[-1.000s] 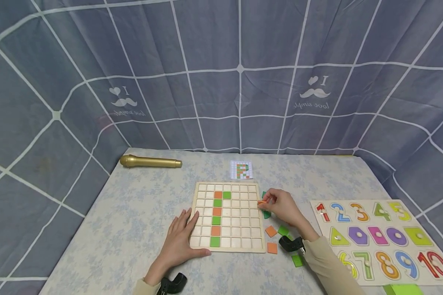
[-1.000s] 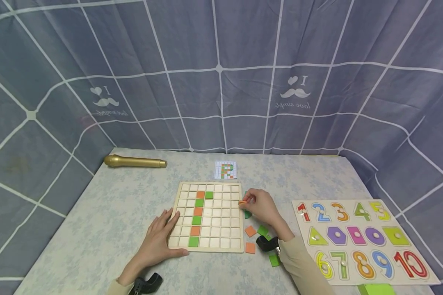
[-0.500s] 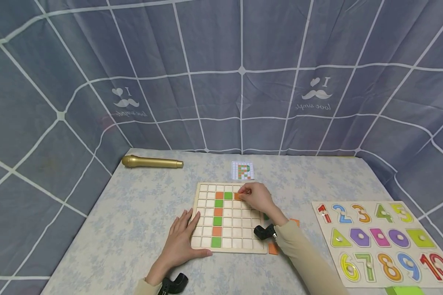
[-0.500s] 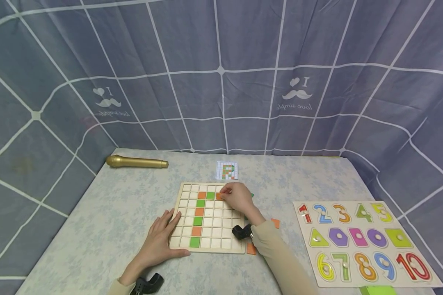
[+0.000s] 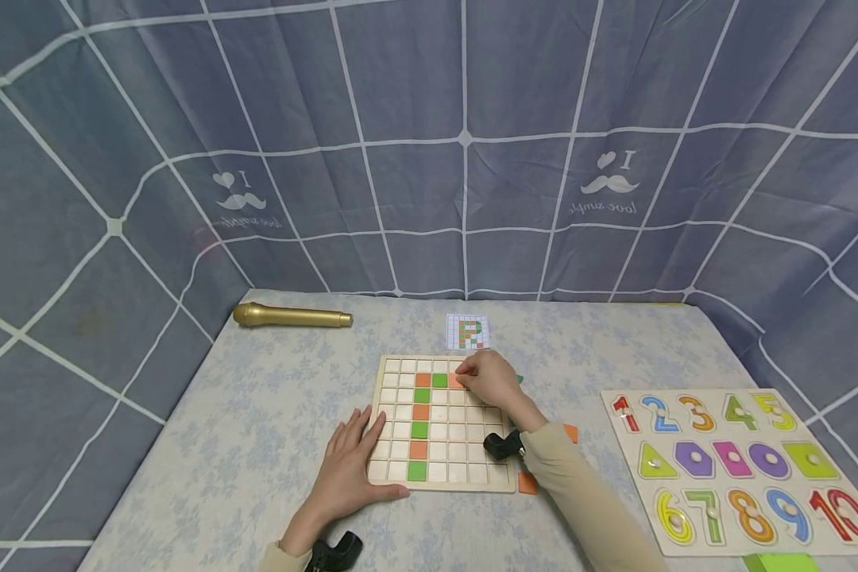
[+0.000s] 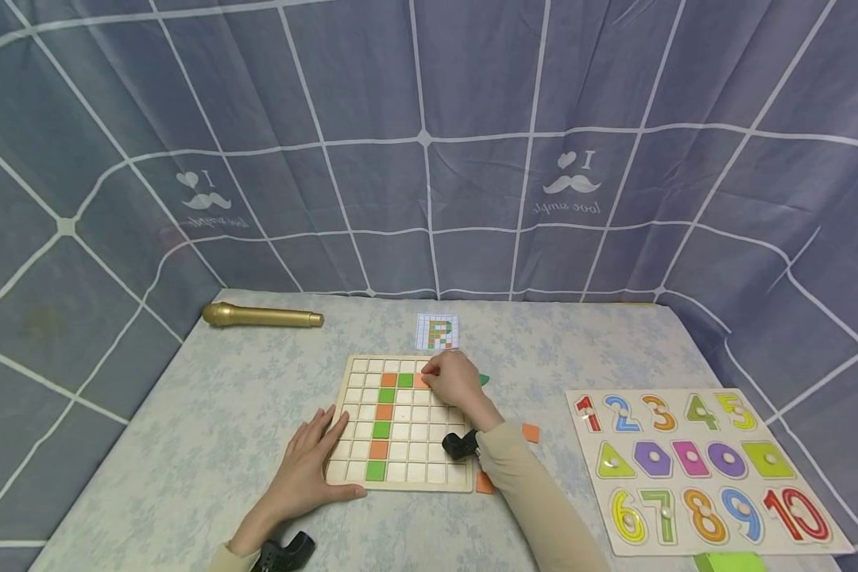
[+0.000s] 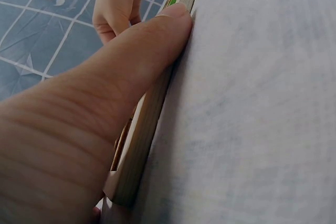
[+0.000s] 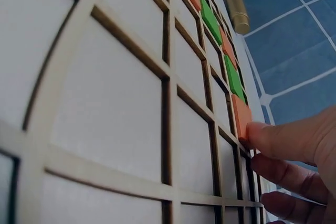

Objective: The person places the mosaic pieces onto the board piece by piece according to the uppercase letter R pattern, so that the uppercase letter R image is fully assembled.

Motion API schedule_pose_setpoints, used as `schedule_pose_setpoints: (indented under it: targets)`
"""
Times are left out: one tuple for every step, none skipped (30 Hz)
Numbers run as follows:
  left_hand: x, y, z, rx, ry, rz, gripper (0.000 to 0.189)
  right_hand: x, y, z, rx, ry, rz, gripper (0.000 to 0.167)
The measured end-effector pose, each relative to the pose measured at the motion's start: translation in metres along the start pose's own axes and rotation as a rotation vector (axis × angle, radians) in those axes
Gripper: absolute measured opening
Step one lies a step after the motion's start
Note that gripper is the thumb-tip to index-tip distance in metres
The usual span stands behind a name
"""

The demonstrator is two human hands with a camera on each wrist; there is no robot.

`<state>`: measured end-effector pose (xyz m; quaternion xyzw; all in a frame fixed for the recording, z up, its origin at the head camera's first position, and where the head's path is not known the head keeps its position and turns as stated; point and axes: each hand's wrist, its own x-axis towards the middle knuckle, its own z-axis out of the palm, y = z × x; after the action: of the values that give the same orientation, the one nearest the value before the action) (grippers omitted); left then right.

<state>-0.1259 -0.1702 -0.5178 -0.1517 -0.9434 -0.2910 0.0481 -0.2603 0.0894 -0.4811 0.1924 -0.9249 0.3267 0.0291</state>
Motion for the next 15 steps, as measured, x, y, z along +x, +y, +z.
schedule_pose_setpoints:
  targets:
    - [0.0000, 0.0000, 0.0002, 0.002, 0.002, 0.001, 0.115, -0.0002, -0.0001, 0.0000, -0.010, 0.002, -0.003, 0.005]
    - [-0.0001, 0.0001, 0.0004, 0.002, 0.005, 0.002, 0.115, -0.0003, 0.0002, 0.0003, -0.018, 0.003, -0.004, 0.005]
    - [0.0001, 0.0001, 0.0005, 0.003, 0.002, -0.001, 0.115, -0.0005, 0.0002, 0.0002, -0.024, 0.004, -0.003, 0.005]
    - [0.0001, 0.0000, 0.0008, 0.004, 0.001, -0.002, 0.115, -0.0006, 0.0002, 0.0000, -0.027, 0.004, -0.002, 0.005]
    - [0.0002, -0.0003, 0.0010, 0.005, -0.002, -0.003, 0.116, -0.0008, 0.0003, -0.0001, -0.032, 0.003, -0.002, 0.005]
    - [0.0003, -0.0003, 0.0011, 0.004, -0.005, -0.006, 0.116, -0.0009, 0.0004, -0.0002, -0.033, 0.002, -0.002, 0.005]
    - [0.0003, -0.0004, 0.0011, 0.001, -0.008, -0.009, 0.116, -0.0011, 0.0006, -0.0003, -0.035, 0.001, -0.004, 0.005]
    - [0.0003, -0.0004, 0.0011, 0.002, -0.007, -0.008, 0.116, -0.0009, 0.0008, -0.0005, -0.036, -0.002, -0.005, 0.005]
    - [0.0003, -0.0005, 0.0011, 0.003, -0.009, -0.009, 0.116, -0.0008, 0.0005, -0.0008, -0.036, -0.005, -0.005, 0.005]
    - [0.0003, -0.0007, 0.0012, 0.003, -0.010, -0.009, 0.116, -0.0007, 0.0008, -0.0008, -0.038, -0.007, -0.009, 0.005]
    - [0.0003, -0.0007, 0.0011, 0.004, -0.011, -0.010, 0.116, -0.0006, 0.0012, -0.0006, -0.038, -0.012, -0.010, 0.005]
    - [0.0002, -0.0011, 0.0012, 0.005, -0.013, -0.011, 0.117, -0.0005, 0.0013, -0.0006, -0.037, -0.017, -0.010, 0.005]
    - [0.0001, -0.0013, 0.0013, 0.008, -0.013, -0.010, 0.117, -0.0003, 0.0015, -0.0004, -0.035, -0.023, -0.011, 0.005]
    - [0.0000, -0.0015, 0.0014, 0.010, -0.012, -0.008, 0.117, -0.0002, 0.0016, -0.0003, -0.032, -0.028, -0.015, 0.006]
    - [0.0000, -0.0018, 0.0015, 0.009, -0.014, -0.009, 0.117, -0.0002, 0.0018, -0.0002, -0.028, -0.033, -0.022, 0.006]
